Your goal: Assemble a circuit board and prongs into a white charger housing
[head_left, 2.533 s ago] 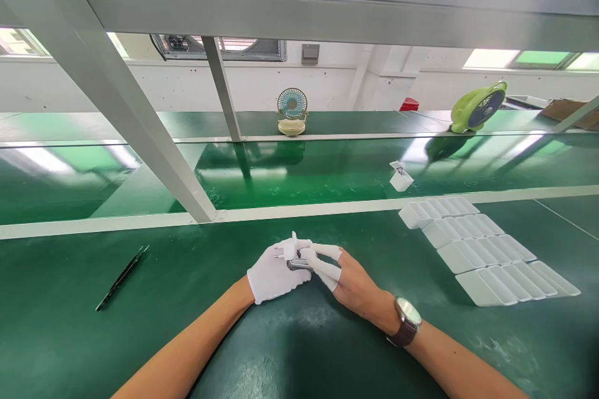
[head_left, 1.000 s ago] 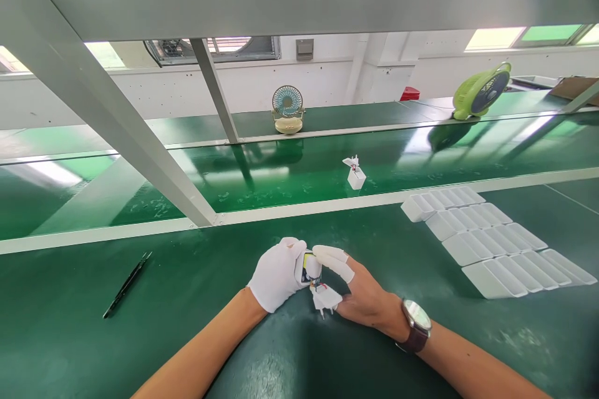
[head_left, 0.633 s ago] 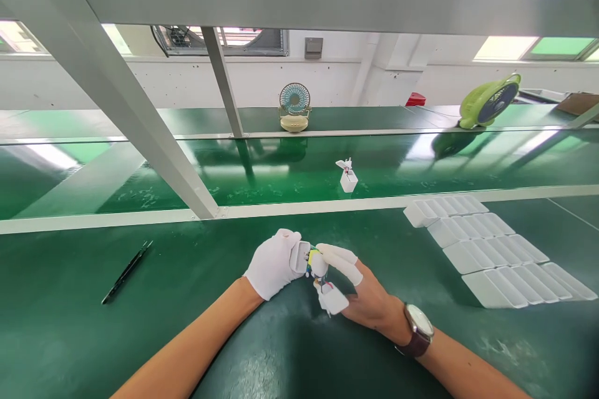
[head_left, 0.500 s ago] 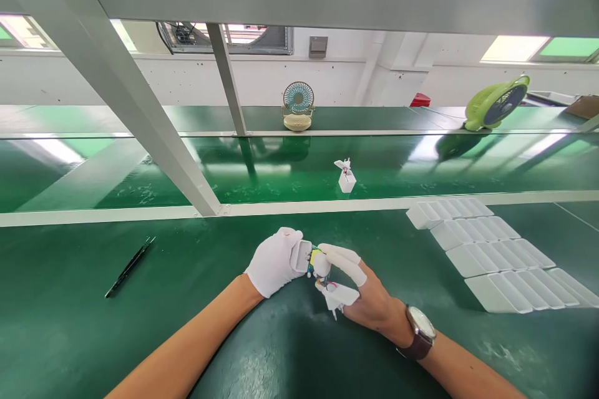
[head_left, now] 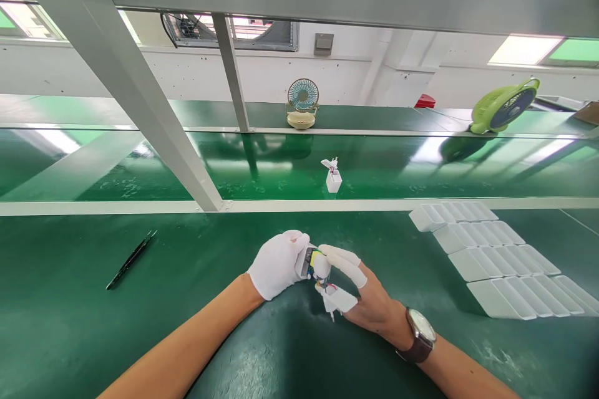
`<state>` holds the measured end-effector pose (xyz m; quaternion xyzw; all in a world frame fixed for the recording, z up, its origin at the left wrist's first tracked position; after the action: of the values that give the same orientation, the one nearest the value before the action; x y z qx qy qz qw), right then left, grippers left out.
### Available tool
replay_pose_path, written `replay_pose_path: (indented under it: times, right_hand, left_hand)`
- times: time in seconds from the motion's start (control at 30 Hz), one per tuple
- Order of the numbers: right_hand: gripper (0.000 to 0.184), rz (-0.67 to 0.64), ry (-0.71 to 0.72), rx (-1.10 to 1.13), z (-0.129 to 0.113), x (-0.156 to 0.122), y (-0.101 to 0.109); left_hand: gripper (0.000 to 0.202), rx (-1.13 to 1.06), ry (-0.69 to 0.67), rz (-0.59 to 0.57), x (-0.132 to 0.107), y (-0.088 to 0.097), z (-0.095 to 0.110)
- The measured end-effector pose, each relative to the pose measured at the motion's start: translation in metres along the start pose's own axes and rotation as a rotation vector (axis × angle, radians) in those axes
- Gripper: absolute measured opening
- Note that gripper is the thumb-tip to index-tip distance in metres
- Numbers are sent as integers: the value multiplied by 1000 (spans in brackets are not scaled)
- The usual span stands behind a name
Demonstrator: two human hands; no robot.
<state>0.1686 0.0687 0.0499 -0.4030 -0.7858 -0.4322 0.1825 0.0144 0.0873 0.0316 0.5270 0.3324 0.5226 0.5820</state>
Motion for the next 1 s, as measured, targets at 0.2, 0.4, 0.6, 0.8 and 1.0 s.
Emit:
replay_pose_path:
  times: [0.2,0.4,0.6,0.8,1.0]
  right_hand:
    - [63,-31,-12,14,2,-1,-3]
    - [62,-38,-38,-31,6,-5,-4]
    - [64,-45,-62,-44,7,-5,-5]
    - [61,-27,-44,-29,4,-4,-4]
    - [63,-37,-44,-37,7,-7,-5]
  left_hand:
    - [13,13,-25,22,-1,1,2]
    - [13,20,-23,-10,0,0,3]
    - [13,70,-13,-45,1,-2,3]
    - [13,109,-1,-68,0,-1,2]
    - [12,126,2,-86,-1,1,4]
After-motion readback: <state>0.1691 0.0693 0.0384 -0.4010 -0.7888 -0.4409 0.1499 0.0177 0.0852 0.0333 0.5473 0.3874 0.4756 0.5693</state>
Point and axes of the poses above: each hand's wrist, its own x-axis towards the middle knuckle, its own y-axis out of the back of the hand, z = x × y, the point moved 8 cm from there along x, towards the middle knuckle, and after that the axes turned 7 degrees about x, right-handed, at the moved point
